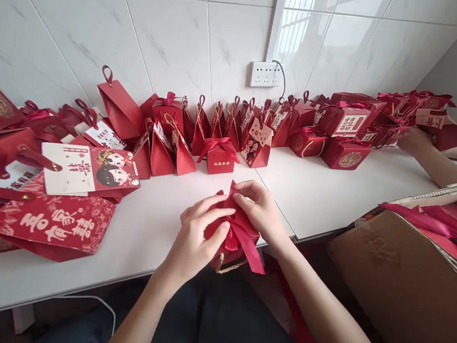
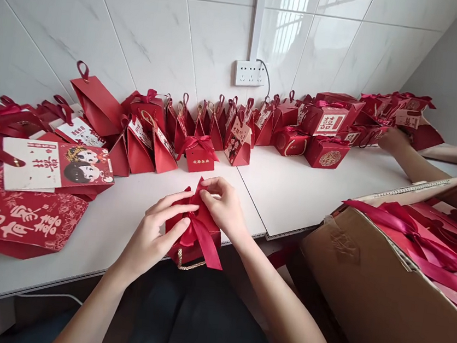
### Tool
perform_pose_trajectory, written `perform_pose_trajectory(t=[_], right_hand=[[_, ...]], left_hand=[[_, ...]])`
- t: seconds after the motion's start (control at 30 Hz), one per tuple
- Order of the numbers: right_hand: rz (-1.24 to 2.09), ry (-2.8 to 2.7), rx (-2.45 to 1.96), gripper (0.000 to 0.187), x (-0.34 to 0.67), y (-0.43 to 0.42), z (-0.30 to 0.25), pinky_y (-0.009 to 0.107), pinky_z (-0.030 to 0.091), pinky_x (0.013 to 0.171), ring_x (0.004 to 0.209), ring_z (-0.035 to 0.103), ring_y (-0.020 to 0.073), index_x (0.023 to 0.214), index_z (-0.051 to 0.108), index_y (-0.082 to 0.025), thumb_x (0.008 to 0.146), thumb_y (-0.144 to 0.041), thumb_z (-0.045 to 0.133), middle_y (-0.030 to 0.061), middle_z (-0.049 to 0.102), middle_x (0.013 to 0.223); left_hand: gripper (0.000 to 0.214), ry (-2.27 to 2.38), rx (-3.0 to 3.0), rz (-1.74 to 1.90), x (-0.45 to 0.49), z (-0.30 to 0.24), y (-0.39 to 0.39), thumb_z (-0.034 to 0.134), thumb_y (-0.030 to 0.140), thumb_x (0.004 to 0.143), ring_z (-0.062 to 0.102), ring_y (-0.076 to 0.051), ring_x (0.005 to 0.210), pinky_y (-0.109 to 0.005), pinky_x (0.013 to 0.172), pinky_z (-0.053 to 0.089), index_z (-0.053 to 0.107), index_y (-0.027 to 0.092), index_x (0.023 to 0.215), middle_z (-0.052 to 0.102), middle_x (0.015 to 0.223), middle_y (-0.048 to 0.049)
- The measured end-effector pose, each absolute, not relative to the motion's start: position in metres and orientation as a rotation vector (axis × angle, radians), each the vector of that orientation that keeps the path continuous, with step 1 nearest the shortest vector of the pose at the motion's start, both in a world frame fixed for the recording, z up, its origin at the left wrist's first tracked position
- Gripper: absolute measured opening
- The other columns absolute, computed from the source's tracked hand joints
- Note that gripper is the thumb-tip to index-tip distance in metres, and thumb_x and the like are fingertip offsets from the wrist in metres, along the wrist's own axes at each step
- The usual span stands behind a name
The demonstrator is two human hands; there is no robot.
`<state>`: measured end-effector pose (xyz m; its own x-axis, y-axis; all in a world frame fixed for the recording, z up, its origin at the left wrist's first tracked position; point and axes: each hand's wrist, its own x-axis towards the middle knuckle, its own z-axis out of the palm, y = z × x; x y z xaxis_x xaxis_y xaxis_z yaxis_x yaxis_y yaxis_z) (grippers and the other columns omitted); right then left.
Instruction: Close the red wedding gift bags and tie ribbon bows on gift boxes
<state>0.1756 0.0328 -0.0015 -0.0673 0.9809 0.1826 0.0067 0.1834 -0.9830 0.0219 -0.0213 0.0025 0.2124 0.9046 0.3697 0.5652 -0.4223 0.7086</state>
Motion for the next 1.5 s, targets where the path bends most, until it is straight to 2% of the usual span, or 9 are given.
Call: perform_pose_trajectory(t=[0.33,0.57,0.67,0.77,0.83,0.9,1.0,1.37,1.5], right_hand=[[1.038,-1.147,-0.997,0.014,0.191,0.013,-0.013,0.033,0.049,0.078,0.082,0.061,0.0176,0.078,0.056,-0.019,0.076,-0.033,0.061,0.0028,0.062,0.083],[1.249,-0.935,-0.965,0.026,0.196,0.014,-0.013,0.032,0.051,0.075,0.088,0.064,0.0203,0.070,0.051,-0.020,0.066,-0.036,0.071,0.0005,0.061,0.075],[1.258,-0.945,-0.975,0.031,0.200,0.014,-0.015,0.035,0.051,0.082,0.095,0.063,0.0207,0.082,0.054,-0.021,0.067,-0.040,0.072,0.0013,0.061,0.085],[1.074,-1.121,-1.089,0.034,0.212,0.002,-0.012,0.035,0.049,0.083,0.098,0.059,0.0204,0.094,0.054,-0.023,0.075,-0.049,0.065,0.0032,0.061,0.098],[0.966,-1.339,-1.267,0.035,0.221,-0.013,-0.006,0.033,0.048,0.076,0.085,0.059,0.0193,0.081,0.055,-0.021,0.084,-0.056,0.054,0.0029,0.060,0.085],[1.065,-1.603,-1.434,0.050,0.227,-0.030,-0.001,0.031,0.045,0.066,0.067,0.056,0.0174,0.067,0.055,-0.020,0.089,-0.063,0.041,0.0026,0.058,0.067],[1.345,-1.812,-1.370,0.060,0.225,-0.050,0.003,0.028,0.042,0.060,0.061,0.055,0.0158,0.065,0.059,-0.018,0.091,-0.066,0.035,0.0040,0.062,0.064],[1.457,-1.831,-1.230,0.044,0.207,-0.065,0.005,0.021,0.040,0.056,0.058,0.059,0.0132,0.073,0.069,-0.016,0.093,-0.051,0.051,0.0036,0.072,0.068],[1.381,-1.840,-1.256,0.035,0.204,-0.063,0.004,0.020,0.034,0.048,0.049,0.051,0.0098,0.072,0.065,-0.017,0.094,-0.040,0.051,0.0009,0.070,0.062]], left_hand=[[0.027,1.179,2.094,0.899,0.010,0.010,-0.003,0.054,0.029,0.084,0.046,-0.027,0.133,-0.049,0.115,0.030,0.072,0.030,0.104,0.059,0.134,-0.0022],[0.032,1.158,2.098,0.834,0.009,0.011,-0.002,0.050,0.029,0.087,0.039,-0.026,0.138,-0.054,0.117,0.025,0.070,0.031,0.112,0.058,0.136,0.0001],[0.032,1.170,2.081,0.834,0.009,0.012,-0.002,0.050,0.030,0.087,0.039,-0.026,0.138,-0.054,0.117,0.024,0.070,0.029,0.112,0.058,0.136,-0.0003],[0.032,1.168,2.076,0.838,0.010,0.012,-0.002,0.050,0.031,0.087,0.039,-0.026,0.138,-0.055,0.118,0.024,0.070,0.028,0.112,0.058,0.136,-0.0002],[0.032,1.168,2.072,0.826,0.010,0.012,-0.003,0.050,0.031,0.087,0.037,-0.026,0.139,-0.056,0.118,0.024,0.069,0.028,0.113,0.057,0.137,0.0005],[0.033,1.162,2.071,0.820,0.009,0.012,-0.003,0.049,0.030,0.087,0.036,-0.027,0.140,-0.057,0.117,0.024,0.068,0.028,0.114,0.057,0.137,0.0010],[0.034,1.123,2.082,0.833,0.008,0.009,-0.001,0.047,0.027,0.087,0.035,-0.026,0.140,-0.055,0.117,0.026,0.069,0.027,0.114,0.057,0.137,0.0003],[0.037,1.042,2.041,0.817,0.006,0.008,0.003,0.047,0.023,0.086,0.031,-0.022,0.142,-0.048,0.119,0.027,0.068,0.029,0.116,0.057,0.137,0.0025],[0.037,1.049,2.019,0.816,0.005,0.007,0.002,0.047,0.022,0.087,0.030,-0.022,0.143,-0.048,0.120,0.025,0.068,0.029,0.116,0.056,0.138,0.0027]])
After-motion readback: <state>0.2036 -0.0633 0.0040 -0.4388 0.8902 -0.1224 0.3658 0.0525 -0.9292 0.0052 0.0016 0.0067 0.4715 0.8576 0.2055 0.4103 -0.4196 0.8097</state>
